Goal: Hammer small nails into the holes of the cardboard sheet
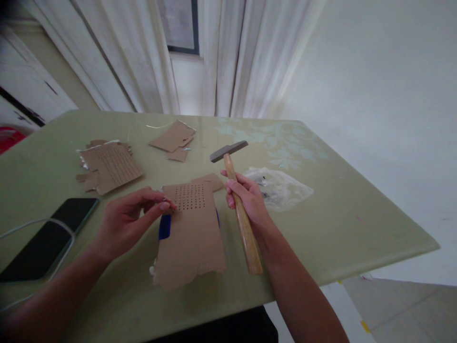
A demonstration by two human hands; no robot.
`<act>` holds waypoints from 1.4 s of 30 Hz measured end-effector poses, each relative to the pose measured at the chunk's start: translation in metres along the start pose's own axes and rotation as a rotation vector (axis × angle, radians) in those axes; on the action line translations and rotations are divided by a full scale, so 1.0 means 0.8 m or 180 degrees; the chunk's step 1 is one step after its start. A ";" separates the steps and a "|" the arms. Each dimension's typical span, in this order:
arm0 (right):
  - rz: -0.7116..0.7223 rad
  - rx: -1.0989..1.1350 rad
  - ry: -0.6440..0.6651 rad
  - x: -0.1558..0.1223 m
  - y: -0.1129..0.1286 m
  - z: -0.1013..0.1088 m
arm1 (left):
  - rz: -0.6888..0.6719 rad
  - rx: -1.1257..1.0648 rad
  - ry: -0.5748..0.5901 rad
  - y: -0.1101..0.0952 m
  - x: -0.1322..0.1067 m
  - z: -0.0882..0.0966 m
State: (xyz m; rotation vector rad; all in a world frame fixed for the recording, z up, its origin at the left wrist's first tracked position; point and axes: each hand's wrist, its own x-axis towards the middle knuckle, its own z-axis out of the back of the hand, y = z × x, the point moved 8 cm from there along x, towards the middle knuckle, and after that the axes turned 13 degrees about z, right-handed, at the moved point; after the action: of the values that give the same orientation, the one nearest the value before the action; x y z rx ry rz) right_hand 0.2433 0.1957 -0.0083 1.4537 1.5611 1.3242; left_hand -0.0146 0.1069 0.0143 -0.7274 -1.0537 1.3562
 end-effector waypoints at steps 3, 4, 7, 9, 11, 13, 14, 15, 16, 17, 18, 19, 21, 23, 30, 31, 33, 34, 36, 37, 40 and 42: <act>-0.0017 0.0033 -0.0005 -0.001 -0.001 -0.001 | -0.0015 0.0019 -0.0012 -0.002 0.000 0.000; -0.0020 0.0037 -0.0008 -0.001 -0.001 -0.001 | -0.0019 0.0017 -0.0022 -0.002 0.000 0.000; -0.0026 0.0018 -0.0001 -0.001 -0.002 -0.001 | -0.0018 -0.0017 -0.0025 -0.001 0.000 0.000; -0.0026 0.0002 0.0013 -0.001 -0.002 -0.001 | -0.0010 -0.0034 -0.0008 -0.001 0.000 0.000; -0.0024 -0.0006 0.0019 -0.001 -0.002 -0.001 | -0.0017 -0.0017 0.0018 -0.001 -0.001 -0.001; -0.0022 -0.0015 0.0029 -0.001 -0.002 -0.002 | -0.0058 0.0011 0.0021 -0.003 -0.001 -0.001; -0.0021 -0.0023 0.0035 -0.001 -0.001 -0.002 | -0.0084 0.0025 0.0022 -0.005 -0.001 -0.001; -0.0020 -0.0031 0.0042 -0.001 -0.001 -0.003 | -0.0109 0.0036 0.0017 -0.006 -0.001 0.000; -0.0020 -0.0038 0.0046 -0.001 0.000 -0.003 | -0.0137 0.0047 0.0006 -0.007 -0.001 0.000; -0.0020 -0.0043 0.0047 -0.001 0.000 -0.004 | -0.0166 0.0063 -0.0007 -0.008 -0.001 0.000; -0.0023 -0.0049 0.0049 -0.001 0.001 -0.004 | -0.0200 0.0082 -0.0020 -0.010 -0.001 0.001; -0.0020 -0.0053 0.0049 -0.001 0.001 -0.004 | -0.0241 0.0111 -0.0034 -0.012 -0.001 0.001; -0.0012 -0.0071 0.0055 -0.001 0.001 -0.004 | -0.0364 0.0183 -0.0066 -0.018 -0.002 0.001; -0.0017 -0.0083 0.0075 0.000 0.001 -0.004 | -0.0502 0.0253 -0.0103 -0.026 -0.003 0.001; -0.0045 -0.0132 0.0327 -0.005 0.006 -0.008 | -0.0710 0.0340 -0.0172 -0.037 -0.004 -0.001; -0.0039 -0.0157 0.0399 -0.006 0.007 -0.011 | -0.0735 0.0344 -0.0178 -0.037 -0.004 -0.002; -0.0025 -0.0202 0.0576 -0.011 0.013 -0.018 | -0.0786 0.0340 -0.0184 -0.035 -0.004 -0.002; -0.0024 -0.0243 0.0681 -0.014 0.018 -0.023 | -0.0798 0.0326 -0.0179 -0.034 -0.003 -0.003; -0.0048 -0.0440 0.0923 -0.023 0.033 -0.035 | -0.0798 0.0291 -0.0133 -0.032 -0.001 -0.005; -0.0070 -0.0619 0.1068 -0.030 0.043 -0.042 | -0.0791 0.0272 -0.0112 -0.031 0.000 -0.005; -0.0117 -0.1382 0.1513 -0.054 0.083 -0.066 | -0.0802 0.0172 -0.0074 -0.030 0.003 -0.007; -0.0129 -0.1836 0.1613 -0.070 0.113 -0.080 | -0.0816 0.0083 -0.0055 -0.030 0.004 -0.009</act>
State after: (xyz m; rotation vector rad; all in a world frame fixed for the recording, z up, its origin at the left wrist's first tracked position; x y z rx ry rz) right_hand 0.2265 0.1158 0.0850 0.7604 1.3083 2.0138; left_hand 0.0013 0.1084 0.0342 -0.5416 -1.1006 1.1550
